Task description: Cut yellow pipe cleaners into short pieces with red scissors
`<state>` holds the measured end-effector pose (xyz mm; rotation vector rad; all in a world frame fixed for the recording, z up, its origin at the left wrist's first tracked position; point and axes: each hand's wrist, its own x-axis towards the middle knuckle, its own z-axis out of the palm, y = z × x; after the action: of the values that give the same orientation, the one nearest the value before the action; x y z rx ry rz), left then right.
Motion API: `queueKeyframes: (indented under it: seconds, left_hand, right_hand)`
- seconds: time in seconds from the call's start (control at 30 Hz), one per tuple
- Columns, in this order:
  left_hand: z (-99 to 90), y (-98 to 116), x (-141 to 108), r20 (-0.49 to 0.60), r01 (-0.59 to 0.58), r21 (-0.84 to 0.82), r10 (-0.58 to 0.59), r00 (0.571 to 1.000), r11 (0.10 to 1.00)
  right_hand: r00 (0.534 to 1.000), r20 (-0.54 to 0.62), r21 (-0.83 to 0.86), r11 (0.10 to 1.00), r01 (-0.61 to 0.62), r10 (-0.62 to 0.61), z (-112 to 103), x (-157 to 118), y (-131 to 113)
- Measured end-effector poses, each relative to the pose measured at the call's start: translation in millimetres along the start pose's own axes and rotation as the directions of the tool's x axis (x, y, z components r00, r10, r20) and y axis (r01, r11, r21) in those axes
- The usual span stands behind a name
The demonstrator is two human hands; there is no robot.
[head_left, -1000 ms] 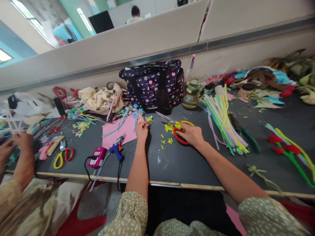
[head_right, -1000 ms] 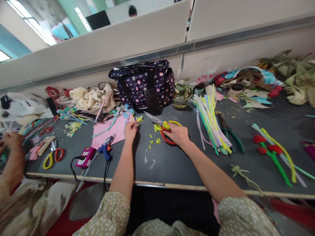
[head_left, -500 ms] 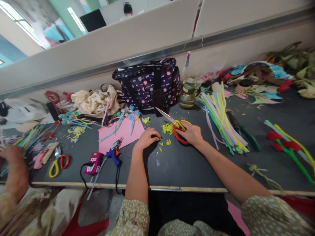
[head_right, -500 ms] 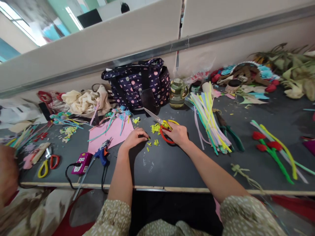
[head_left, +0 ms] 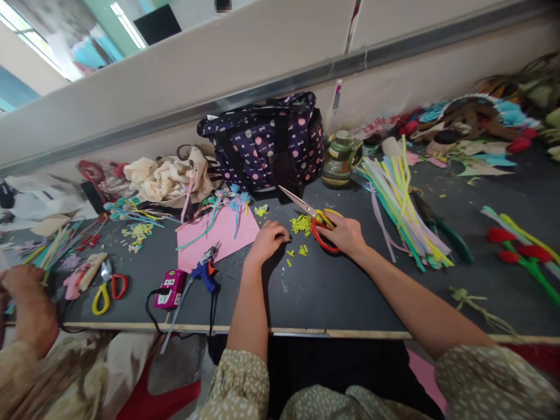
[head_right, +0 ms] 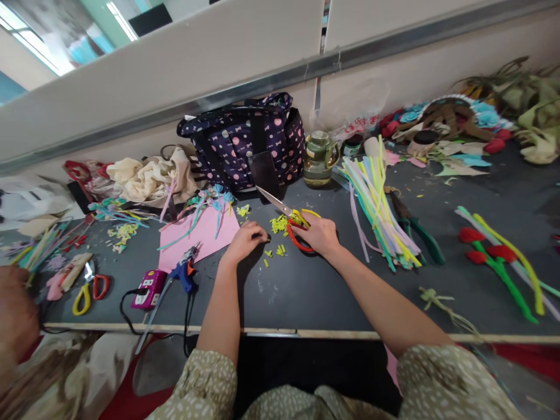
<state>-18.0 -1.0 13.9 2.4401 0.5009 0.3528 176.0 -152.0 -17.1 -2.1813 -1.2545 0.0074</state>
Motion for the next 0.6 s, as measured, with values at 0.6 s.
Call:
queueKeyframes:
  seconds: [0.6]
  left_hand:
    - [3.7, -6.3, -2.3, 0.058, 0.051, 0.074, -0.056, 0.997, 0.996]
  right_hand:
    - [1.000, -0.016, 0.059, 0.998, 0.020, -0.019, 0.5, 2.3, -2.4]
